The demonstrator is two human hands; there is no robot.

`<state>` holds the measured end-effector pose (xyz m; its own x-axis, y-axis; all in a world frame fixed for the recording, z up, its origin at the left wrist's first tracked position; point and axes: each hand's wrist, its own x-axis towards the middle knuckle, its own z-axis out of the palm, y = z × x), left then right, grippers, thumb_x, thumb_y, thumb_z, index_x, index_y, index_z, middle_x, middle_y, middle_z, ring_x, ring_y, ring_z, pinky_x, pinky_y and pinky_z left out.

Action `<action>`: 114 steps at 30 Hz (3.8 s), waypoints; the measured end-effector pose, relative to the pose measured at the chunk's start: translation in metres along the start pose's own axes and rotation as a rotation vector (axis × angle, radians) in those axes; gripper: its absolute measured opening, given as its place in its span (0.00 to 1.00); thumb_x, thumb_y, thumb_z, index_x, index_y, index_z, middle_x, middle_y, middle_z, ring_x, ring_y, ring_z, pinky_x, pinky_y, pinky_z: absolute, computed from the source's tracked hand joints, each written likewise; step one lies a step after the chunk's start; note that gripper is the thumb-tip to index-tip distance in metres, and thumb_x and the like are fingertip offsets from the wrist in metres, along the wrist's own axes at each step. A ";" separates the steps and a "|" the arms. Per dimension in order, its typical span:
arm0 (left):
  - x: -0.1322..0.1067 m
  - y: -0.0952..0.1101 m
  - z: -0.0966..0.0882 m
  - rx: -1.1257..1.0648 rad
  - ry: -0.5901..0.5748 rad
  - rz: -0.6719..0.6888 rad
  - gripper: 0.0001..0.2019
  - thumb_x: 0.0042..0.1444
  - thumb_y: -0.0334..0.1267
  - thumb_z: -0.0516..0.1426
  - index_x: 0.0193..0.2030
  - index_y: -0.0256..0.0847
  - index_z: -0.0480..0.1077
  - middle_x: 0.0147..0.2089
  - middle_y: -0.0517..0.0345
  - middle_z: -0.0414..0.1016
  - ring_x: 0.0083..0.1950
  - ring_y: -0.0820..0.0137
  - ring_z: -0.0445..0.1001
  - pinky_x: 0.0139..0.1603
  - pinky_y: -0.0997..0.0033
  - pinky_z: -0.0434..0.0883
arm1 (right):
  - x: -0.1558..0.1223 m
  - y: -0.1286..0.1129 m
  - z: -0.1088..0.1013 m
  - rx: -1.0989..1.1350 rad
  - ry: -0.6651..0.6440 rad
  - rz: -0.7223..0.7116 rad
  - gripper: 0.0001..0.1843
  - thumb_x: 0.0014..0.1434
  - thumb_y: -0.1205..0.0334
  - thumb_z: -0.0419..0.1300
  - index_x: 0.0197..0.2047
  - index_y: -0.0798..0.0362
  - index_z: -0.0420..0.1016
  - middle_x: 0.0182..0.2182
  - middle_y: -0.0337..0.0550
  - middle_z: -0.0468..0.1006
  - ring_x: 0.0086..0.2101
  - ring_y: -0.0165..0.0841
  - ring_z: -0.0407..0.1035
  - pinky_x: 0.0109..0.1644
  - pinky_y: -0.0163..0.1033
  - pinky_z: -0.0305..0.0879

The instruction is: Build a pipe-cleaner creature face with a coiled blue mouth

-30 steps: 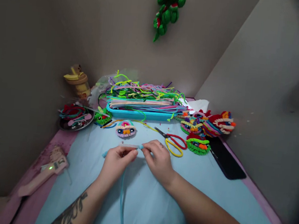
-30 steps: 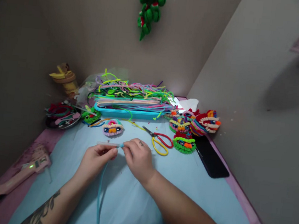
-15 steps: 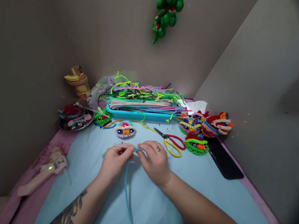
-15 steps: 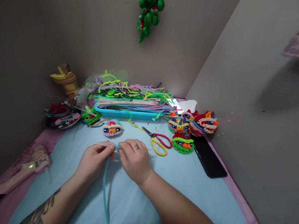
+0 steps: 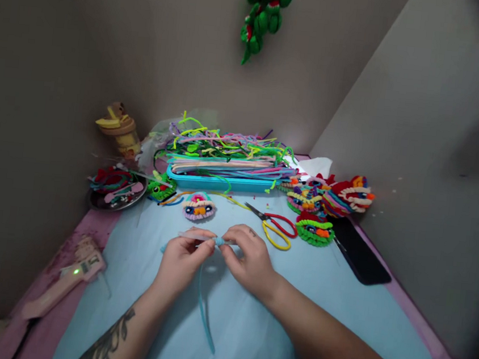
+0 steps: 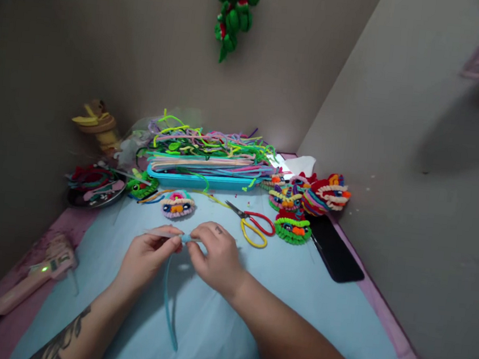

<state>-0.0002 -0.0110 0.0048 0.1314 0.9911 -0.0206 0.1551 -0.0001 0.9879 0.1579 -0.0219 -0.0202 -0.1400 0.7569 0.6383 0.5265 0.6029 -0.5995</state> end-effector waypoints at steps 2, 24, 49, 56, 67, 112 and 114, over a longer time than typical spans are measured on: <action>0.000 0.000 -0.001 0.010 -0.018 0.010 0.09 0.48 0.40 0.59 0.29 0.35 0.75 0.33 0.53 0.75 0.32 0.70 0.71 0.33 0.73 0.67 | 0.001 0.000 -0.002 0.026 -0.007 -0.008 0.05 0.55 0.70 0.57 0.37 0.52 0.70 0.32 0.44 0.74 0.36 0.34 0.69 0.41 0.40 0.67; 0.000 -0.014 0.003 0.050 0.079 -0.048 0.11 0.49 0.41 0.60 0.31 0.34 0.76 0.26 0.57 0.75 0.26 0.73 0.68 0.28 0.75 0.66 | 0.002 0.006 0.006 -0.263 -0.099 -0.197 0.07 0.60 0.69 0.53 0.35 0.53 0.72 0.38 0.46 0.78 0.35 0.33 0.72 0.41 0.38 0.68; 0.000 -0.010 0.001 0.000 0.024 -0.084 0.11 0.46 0.42 0.62 0.31 0.35 0.77 0.22 0.59 0.71 0.25 0.72 0.67 0.29 0.74 0.64 | 0.001 0.007 0.005 -0.008 0.078 0.151 0.04 0.59 0.67 0.56 0.35 0.52 0.72 0.30 0.42 0.73 0.33 0.33 0.69 0.36 0.37 0.65; 0.001 -0.012 0.003 -0.144 0.023 -0.142 0.11 0.43 0.42 0.64 0.27 0.34 0.75 0.21 0.60 0.71 0.24 0.74 0.67 0.28 0.76 0.64 | 0.002 0.005 0.004 -0.309 0.088 -0.077 0.06 0.61 0.67 0.55 0.33 0.52 0.72 0.29 0.43 0.76 0.32 0.34 0.69 0.37 0.39 0.62; 0.001 -0.012 0.002 -0.060 0.107 -0.100 0.15 0.46 0.46 0.62 0.20 0.35 0.73 0.20 0.59 0.71 0.24 0.73 0.67 0.26 0.76 0.63 | -0.001 -0.002 0.007 -0.416 0.098 -0.219 0.09 0.60 0.70 0.55 0.29 0.51 0.72 0.27 0.42 0.76 0.29 0.32 0.67 0.34 0.40 0.58; -0.002 -0.012 0.004 -0.206 0.040 -0.100 0.10 0.46 0.41 0.63 0.33 0.37 0.76 0.29 0.57 0.76 0.30 0.71 0.71 0.33 0.74 0.68 | -0.008 0.006 0.004 -0.198 -0.023 -0.041 0.09 0.58 0.67 0.58 0.44 0.53 0.70 0.36 0.47 0.76 0.38 0.37 0.70 0.41 0.42 0.65; -0.002 -0.013 0.002 -0.183 0.034 -0.071 0.11 0.46 0.40 0.63 0.35 0.37 0.76 0.34 0.54 0.77 0.33 0.70 0.72 0.36 0.72 0.69 | -0.010 0.008 0.003 -0.119 -0.065 0.022 0.14 0.58 0.65 0.58 0.48 0.54 0.68 0.38 0.48 0.75 0.39 0.37 0.70 0.42 0.42 0.67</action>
<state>-0.0002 -0.0133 -0.0082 0.0925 0.9918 -0.0887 -0.0181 0.0907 0.9957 0.1606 -0.0240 -0.0324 -0.1795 0.7868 0.5905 0.6256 0.5545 -0.5487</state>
